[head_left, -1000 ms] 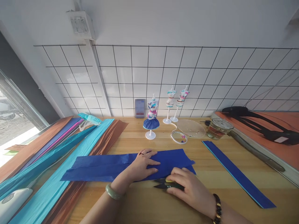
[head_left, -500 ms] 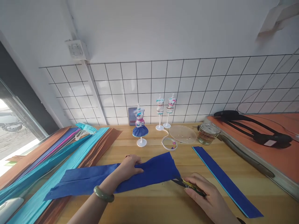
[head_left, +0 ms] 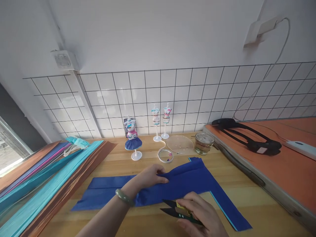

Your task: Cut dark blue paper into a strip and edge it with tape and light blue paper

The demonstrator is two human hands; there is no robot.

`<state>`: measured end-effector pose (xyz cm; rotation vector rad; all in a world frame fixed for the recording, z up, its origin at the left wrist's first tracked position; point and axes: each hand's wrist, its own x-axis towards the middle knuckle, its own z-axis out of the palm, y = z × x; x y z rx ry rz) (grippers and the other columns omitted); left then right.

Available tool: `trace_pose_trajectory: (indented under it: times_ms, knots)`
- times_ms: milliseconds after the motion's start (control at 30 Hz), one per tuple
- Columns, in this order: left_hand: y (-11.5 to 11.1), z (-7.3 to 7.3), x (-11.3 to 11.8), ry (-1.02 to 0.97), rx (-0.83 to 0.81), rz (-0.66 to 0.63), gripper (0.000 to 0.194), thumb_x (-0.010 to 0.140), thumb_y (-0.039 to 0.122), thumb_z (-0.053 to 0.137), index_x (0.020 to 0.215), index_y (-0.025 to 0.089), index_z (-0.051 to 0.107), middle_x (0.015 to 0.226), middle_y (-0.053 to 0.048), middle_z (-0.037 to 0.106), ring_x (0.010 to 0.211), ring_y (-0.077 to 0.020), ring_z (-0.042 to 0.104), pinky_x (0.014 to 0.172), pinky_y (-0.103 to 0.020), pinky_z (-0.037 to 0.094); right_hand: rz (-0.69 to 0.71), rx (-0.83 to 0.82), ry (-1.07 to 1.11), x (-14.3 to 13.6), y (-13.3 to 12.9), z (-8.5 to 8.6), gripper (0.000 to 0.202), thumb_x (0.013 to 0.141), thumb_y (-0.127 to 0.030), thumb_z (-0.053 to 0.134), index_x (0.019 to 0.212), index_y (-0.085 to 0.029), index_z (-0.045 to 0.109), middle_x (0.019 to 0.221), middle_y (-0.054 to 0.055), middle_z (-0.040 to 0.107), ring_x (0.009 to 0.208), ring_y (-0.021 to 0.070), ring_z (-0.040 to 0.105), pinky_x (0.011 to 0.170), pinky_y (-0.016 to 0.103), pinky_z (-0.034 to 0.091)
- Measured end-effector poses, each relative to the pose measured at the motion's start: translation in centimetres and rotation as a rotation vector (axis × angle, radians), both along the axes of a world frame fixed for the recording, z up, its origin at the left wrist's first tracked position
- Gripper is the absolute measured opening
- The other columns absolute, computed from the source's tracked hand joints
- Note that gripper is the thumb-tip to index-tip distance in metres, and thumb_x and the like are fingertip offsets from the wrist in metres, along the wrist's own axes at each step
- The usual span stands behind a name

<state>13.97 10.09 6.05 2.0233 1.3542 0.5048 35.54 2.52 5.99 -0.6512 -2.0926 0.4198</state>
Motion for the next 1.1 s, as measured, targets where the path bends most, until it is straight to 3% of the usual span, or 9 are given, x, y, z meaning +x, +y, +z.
trace_pose_trajectory:
  times_ms: [133, 233, 433, 567, 700, 967, 1100]
  knots:
    - [0.0, -0.9, 1.3, 0.013, 0.099, 0.046, 0.034, 0.069, 0.036, 0.067, 0.098, 0.021, 0.062, 0.099, -0.002, 0.062, 0.094, -0.0194, 0.055, 0.083, -0.03, 0.042, -0.036, -0.027, -0.043, 0.2, 0.2, 0.0, 0.017, 0.085, -0.033, 0.054, 0.1, -0.023, 0.056, 0.08, 0.003, 0.059, 0.069, 0.0158, 0.059, 0.061, 0.023, 0.05]
    - [-1.3, -0.8, -0.6, 0.038, 0.178, 0.1, 0.038, 0.072, 0.036, 0.065, 0.107, 0.022, 0.059, 0.11, -0.004, 0.059, 0.106, -0.0201, 0.049, 0.095, -0.031, 0.034, -0.034, -0.055, -0.097, 0.3, 0.3, -0.2, 0.017, 0.086, -0.032, 0.053, 0.1, -0.024, 0.055, 0.083, 0.004, 0.06, 0.074, 0.0167, 0.06, 0.063, 0.023, 0.05]
    - [-6.1, 0.1, -10.4, 0.151, 0.172, 0.294, 0.03, 0.08, 0.044, 0.053, 0.098, 0.022, 0.062, 0.088, -0.003, 0.064, 0.085, -0.018, 0.057, 0.081, -0.029, 0.042, -0.08, -0.102, -0.205, 0.1, 0.7, -1.7, 0.016, 0.086, -0.035, 0.053, 0.099, -0.026, 0.055, 0.088, 0.003, 0.062, 0.076, 0.0165, 0.062, 0.064, 0.022, 0.052]
    - [-9.8, 0.6, -17.1, 0.245, 0.116, 0.41, 0.033, 0.08, 0.051, 0.049, 0.09, 0.023, 0.065, 0.085, -0.002, 0.064, 0.081, -0.018, 0.056, 0.073, -0.027, 0.043, -0.139, -0.106, -0.194, 0.2, 1.3, -3.4, 0.019, 0.083, -0.041, 0.054, 0.098, -0.029, 0.058, 0.094, 0.002, 0.064, 0.085, 0.0181, 0.063, 0.068, 0.02, 0.053]
    - [-12.0, 0.6, -20.9, 0.315, 0.09, 0.456, 0.034, 0.073, 0.052, 0.057, 0.088, 0.022, 0.065, 0.087, -0.003, 0.062, 0.086, -0.0204, 0.054, 0.076, -0.029, 0.041, -0.224, -0.166, -0.211, 0.6, 2.0, -4.2, 0.021, 0.081, -0.044, 0.055, 0.097, -0.031, 0.061, 0.099, 0.0, 0.065, 0.091, 0.0184, 0.063, 0.073, 0.02, 0.052]
    - [-10.6, -0.4, -21.8, 0.353, 0.055, 0.418, 0.022, 0.065, 0.04, 0.066, 0.076, 0.02, 0.065, 0.081, -0.003, 0.057, 0.088, -0.022, 0.05, 0.079, -0.031, 0.038, -0.331, -0.346, -0.199, 1.0, 2.9, -5.0, 0.035, 0.081, -0.053, 0.048, 0.1, -0.026, 0.059, 0.104, 0.003, 0.064, 0.096, 0.0217, 0.061, 0.079, 0.027, 0.052]
    - [-9.9, -0.3, -21.7, 0.319, -0.024, 0.387, 0.018, 0.065, 0.034, 0.064, 0.074, 0.019, 0.064, 0.082, -0.003, 0.058, 0.082, -0.0198, 0.054, 0.069, -0.027, 0.042, -0.303, -0.384, -0.233, 1.1, 3.1, -5.4, 0.036, 0.081, -0.053, 0.049, 0.102, -0.026, 0.058, 0.109, 0.003, 0.063, 0.101, 0.0225, 0.058, 0.085, 0.029, 0.05]
